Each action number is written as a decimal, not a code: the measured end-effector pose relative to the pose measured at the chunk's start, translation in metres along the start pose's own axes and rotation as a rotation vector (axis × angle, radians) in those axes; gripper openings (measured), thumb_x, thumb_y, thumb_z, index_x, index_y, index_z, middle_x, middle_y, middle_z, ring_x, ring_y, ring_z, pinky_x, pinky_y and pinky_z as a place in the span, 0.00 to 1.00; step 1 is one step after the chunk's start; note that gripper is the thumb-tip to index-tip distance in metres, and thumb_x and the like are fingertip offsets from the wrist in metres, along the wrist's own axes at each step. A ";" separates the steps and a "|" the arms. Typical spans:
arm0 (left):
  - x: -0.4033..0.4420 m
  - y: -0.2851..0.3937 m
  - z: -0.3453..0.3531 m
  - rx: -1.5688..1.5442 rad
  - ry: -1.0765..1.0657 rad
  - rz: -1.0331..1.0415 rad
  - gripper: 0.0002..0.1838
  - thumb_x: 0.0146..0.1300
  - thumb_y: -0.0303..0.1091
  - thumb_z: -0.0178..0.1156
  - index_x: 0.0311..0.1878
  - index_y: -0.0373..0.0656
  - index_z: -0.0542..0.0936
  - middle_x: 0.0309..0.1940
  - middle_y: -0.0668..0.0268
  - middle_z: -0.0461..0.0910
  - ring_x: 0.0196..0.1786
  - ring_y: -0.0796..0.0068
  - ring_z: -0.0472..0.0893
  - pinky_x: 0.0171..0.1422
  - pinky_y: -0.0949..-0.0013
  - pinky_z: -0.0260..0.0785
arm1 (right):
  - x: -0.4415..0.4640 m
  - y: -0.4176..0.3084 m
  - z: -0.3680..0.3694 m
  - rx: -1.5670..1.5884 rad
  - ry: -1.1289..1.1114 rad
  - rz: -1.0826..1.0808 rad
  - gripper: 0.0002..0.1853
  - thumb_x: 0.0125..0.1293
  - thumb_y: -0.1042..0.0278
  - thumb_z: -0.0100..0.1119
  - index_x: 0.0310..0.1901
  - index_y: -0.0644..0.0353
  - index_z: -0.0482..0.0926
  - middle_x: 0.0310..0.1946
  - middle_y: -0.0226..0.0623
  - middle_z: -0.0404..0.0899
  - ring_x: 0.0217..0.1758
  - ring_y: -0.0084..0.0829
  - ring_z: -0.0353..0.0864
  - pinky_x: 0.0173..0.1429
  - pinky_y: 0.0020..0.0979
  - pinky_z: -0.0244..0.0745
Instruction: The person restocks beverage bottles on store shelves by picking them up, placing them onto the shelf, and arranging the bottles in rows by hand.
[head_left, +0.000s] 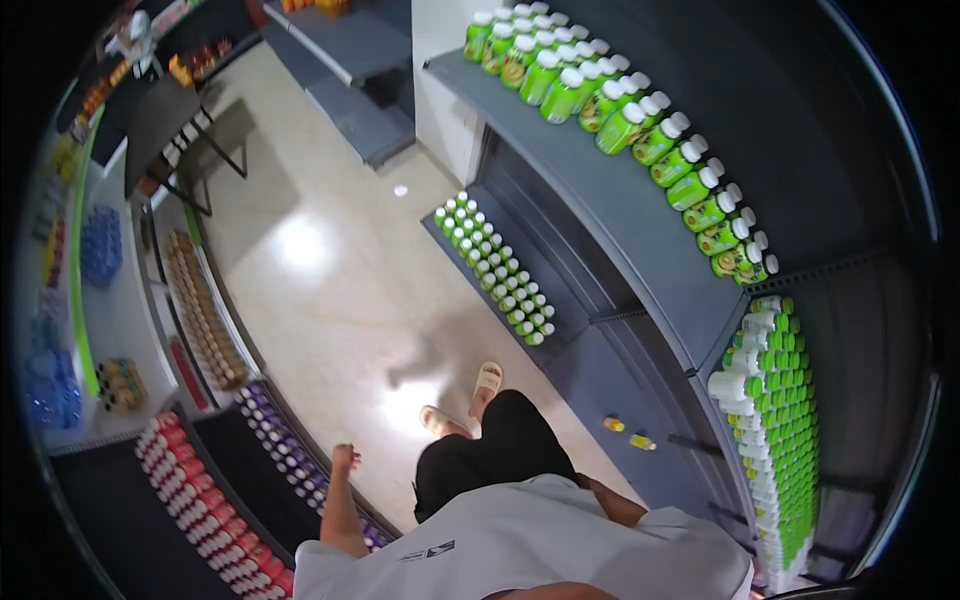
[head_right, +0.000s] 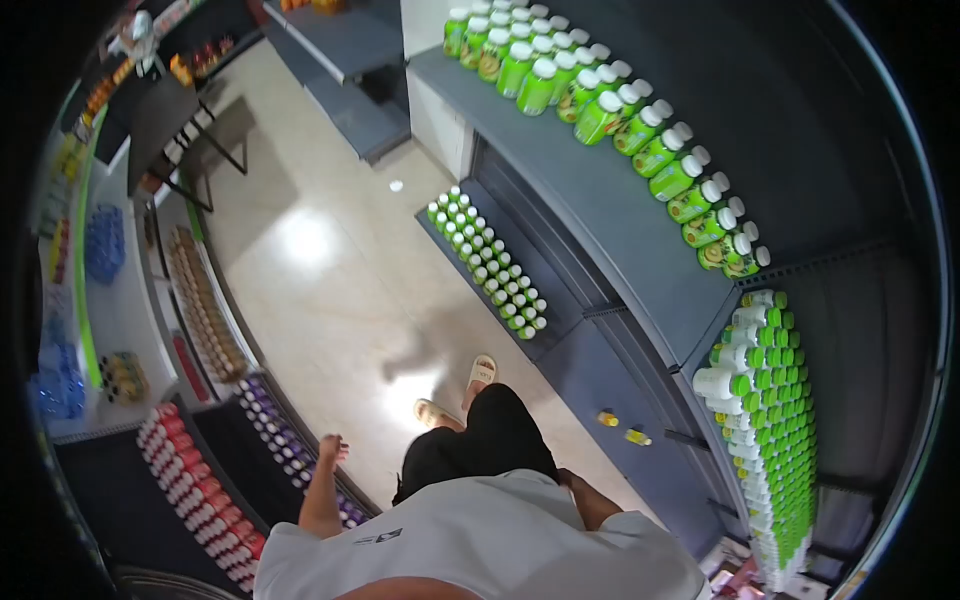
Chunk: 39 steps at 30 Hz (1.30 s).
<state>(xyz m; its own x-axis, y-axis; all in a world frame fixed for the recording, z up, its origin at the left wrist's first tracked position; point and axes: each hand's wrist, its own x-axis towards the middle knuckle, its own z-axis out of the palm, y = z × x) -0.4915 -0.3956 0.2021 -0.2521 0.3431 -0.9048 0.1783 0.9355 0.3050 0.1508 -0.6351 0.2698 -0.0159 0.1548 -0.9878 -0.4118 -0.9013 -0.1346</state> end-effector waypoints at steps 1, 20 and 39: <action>-0.019 0.005 -0.005 -0.032 0.054 -0.016 0.11 0.69 0.37 0.50 0.46 0.40 0.74 0.29 0.55 0.83 0.21 0.65 0.80 0.19 0.65 0.67 | 0.012 -0.002 0.000 -0.041 -0.047 -0.048 0.14 0.70 0.66 0.51 0.45 0.66 0.83 0.40 0.45 0.86 0.38 0.38 0.85 0.45 0.39 0.81; -0.077 0.307 0.140 0.553 -0.243 0.688 0.21 0.71 0.46 0.58 0.54 0.37 0.82 0.42 0.58 0.86 0.42 0.66 0.85 0.47 0.65 0.79 | -0.077 -0.421 0.268 -0.390 -0.401 -1.080 0.12 0.76 0.66 0.54 0.53 0.64 0.76 0.40 0.39 0.84 0.40 0.27 0.84 0.46 0.29 0.79; -0.283 0.747 0.300 0.073 -1.067 1.125 0.32 0.76 0.30 0.53 0.79 0.48 0.54 0.48 0.59 0.81 0.42 0.72 0.84 0.46 0.71 0.78 | -0.286 -0.721 0.352 -0.512 1.160 -1.608 0.29 0.69 0.57 0.63 0.69 0.52 0.69 0.44 0.43 0.77 0.44 0.44 0.83 0.42 0.42 0.80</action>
<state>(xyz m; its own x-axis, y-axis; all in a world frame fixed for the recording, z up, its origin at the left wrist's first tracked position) -0.0019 0.1805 0.5971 0.8041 0.5941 -0.0217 -0.1435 0.2294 0.9627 0.1314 0.1133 0.6773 0.5756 0.6706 0.4679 0.7822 -0.2847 -0.5542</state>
